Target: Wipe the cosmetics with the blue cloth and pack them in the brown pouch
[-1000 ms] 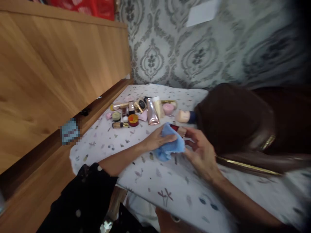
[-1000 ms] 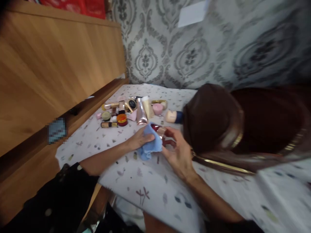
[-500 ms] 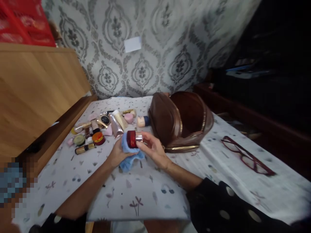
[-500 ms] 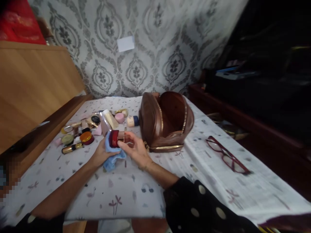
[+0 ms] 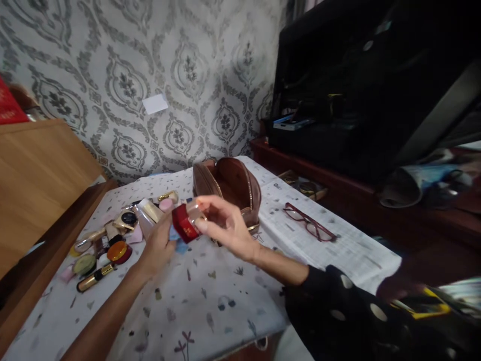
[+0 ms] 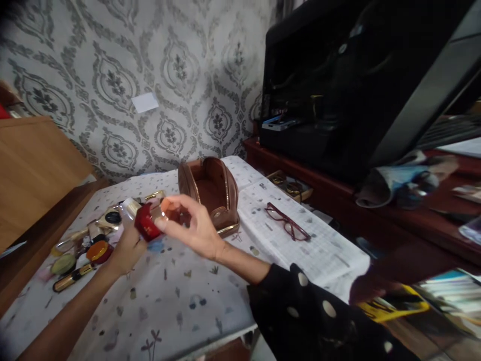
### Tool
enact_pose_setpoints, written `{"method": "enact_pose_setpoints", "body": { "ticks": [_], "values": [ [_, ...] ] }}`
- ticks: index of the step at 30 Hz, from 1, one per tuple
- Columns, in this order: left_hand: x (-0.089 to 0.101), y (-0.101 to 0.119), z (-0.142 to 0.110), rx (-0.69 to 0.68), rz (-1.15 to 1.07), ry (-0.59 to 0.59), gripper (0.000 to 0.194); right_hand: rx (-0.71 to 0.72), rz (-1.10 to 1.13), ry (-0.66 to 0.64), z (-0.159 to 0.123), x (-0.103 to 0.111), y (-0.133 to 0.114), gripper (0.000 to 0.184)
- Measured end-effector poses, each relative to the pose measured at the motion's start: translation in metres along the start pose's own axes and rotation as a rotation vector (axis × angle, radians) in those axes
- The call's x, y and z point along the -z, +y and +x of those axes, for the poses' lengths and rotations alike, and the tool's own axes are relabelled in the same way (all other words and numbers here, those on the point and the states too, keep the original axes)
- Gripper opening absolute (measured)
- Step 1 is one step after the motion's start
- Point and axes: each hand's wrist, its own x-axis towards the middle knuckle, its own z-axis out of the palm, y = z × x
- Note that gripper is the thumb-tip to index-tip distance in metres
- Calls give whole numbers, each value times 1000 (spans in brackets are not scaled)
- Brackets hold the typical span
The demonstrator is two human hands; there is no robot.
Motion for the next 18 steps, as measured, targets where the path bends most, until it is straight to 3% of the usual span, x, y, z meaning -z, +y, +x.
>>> {"method": "enact_pose_setpoints", "body": {
  "ticks": [4, 7, 10, 13, 18],
  "values": [
    [-8, 27, 45, -257, 369, -215, 77, 78, -190, 244, 28, 35, -22, 32],
    [-11, 35, 60, -368, 474, -317, 82, 56, -447, 324, 55, 60, -25, 32],
    [-9, 31, 61, -404, 469, -284, 72, -40, -824, 209, 79, 75, -18, 30],
    [-5, 26, 60, -454, 475, -239, 61, -187, -1159, 61, 99, 78, -13, 27],
    [-4, 23, 64, -526, 443, -240, 54, -421, -1331, -154, 126, 64, -21, 31]
  ]
}}
